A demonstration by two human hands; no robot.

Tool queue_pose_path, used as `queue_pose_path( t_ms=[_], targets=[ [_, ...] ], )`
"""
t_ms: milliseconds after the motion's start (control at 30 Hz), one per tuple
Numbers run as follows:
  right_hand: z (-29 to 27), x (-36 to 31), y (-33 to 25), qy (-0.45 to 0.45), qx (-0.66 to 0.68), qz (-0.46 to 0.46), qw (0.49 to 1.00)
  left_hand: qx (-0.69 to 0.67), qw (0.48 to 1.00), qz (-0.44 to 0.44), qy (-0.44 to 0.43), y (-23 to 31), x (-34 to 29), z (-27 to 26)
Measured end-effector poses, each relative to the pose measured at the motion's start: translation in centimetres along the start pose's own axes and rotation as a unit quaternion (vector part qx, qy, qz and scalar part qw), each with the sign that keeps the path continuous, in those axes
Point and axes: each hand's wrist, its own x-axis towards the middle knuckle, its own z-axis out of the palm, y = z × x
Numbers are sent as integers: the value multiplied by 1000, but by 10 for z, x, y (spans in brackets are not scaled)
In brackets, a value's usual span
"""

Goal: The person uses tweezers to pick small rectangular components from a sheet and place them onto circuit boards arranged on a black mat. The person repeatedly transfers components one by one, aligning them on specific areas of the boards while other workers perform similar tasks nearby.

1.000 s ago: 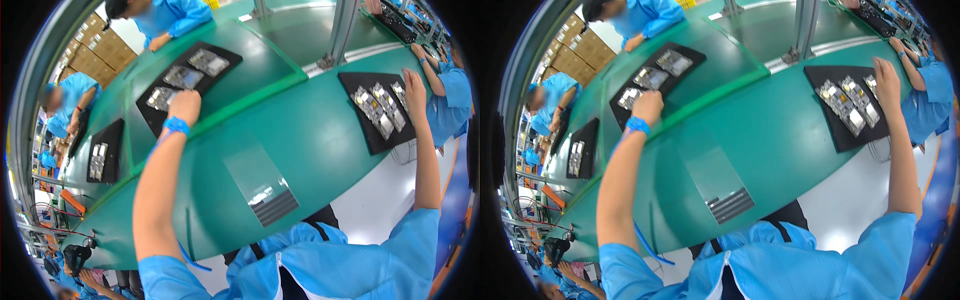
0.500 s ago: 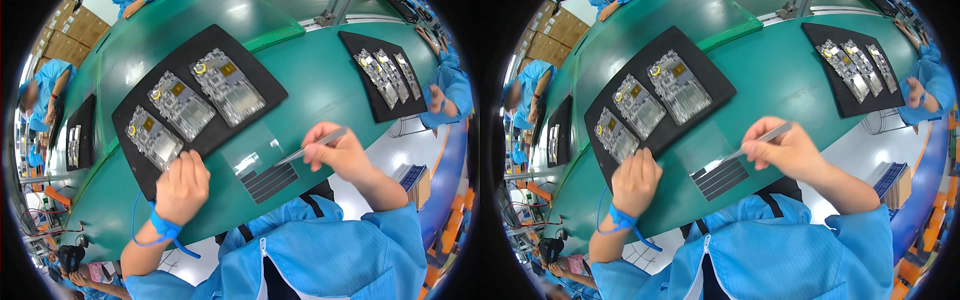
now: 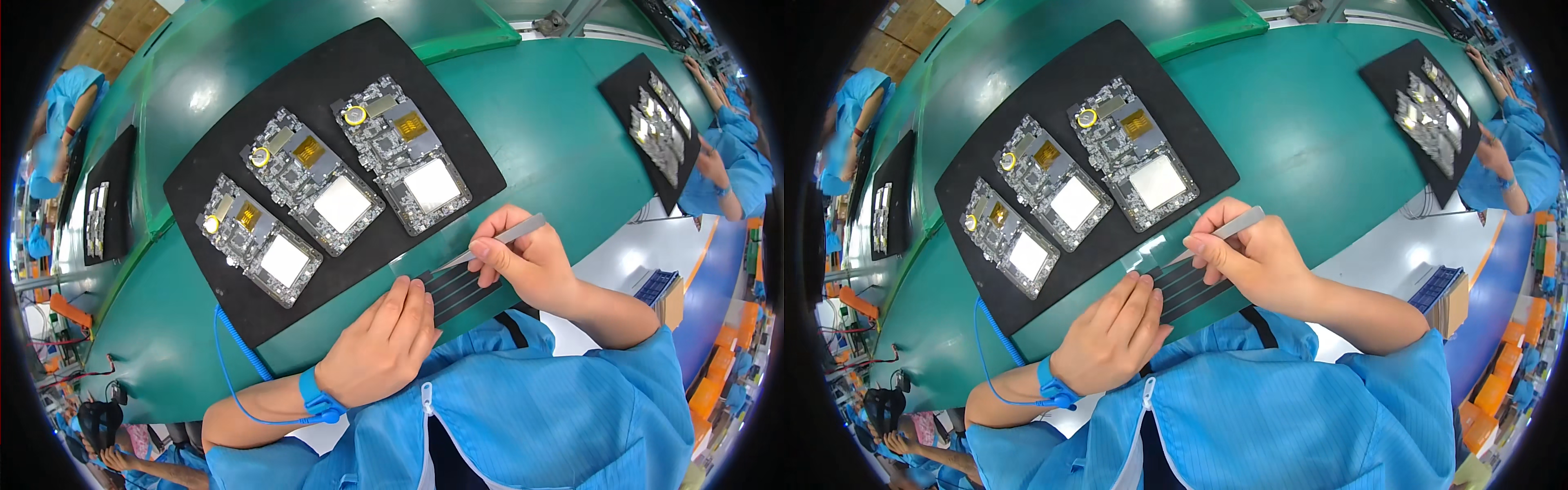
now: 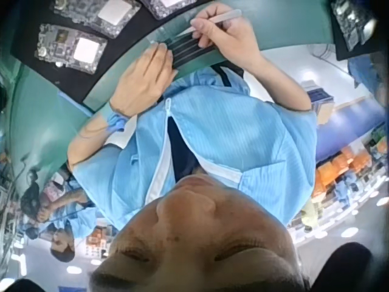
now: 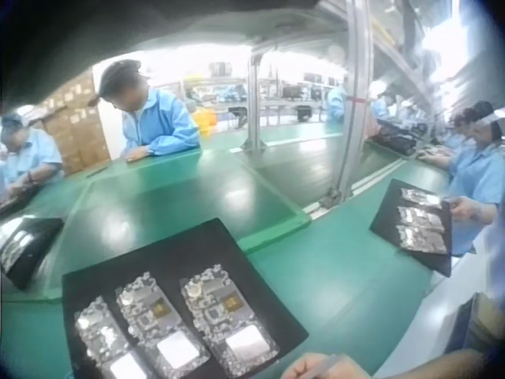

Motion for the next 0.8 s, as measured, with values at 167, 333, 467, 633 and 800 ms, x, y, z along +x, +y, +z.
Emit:
queue_pose_path(
  t_ms=[167,333,467,633,800],
  targets=[
    [-3,0,10,7,38,-26,999,1,1000,1,6,-1,0,3],
    [-3,-2,10,12,18,-28,999,14,1000,5,8,1,1,1],
    [0,-1,12,12,15,-55,998,21,1000,15,-3,0,3,-1],
    [-7,5,3,29,116,-112,986,40,998,23,-36,2,7,-5],
    [-24,64,-31,48,145,-168,974,30,999,-41,-21,-4,31,-13]
  ],
)
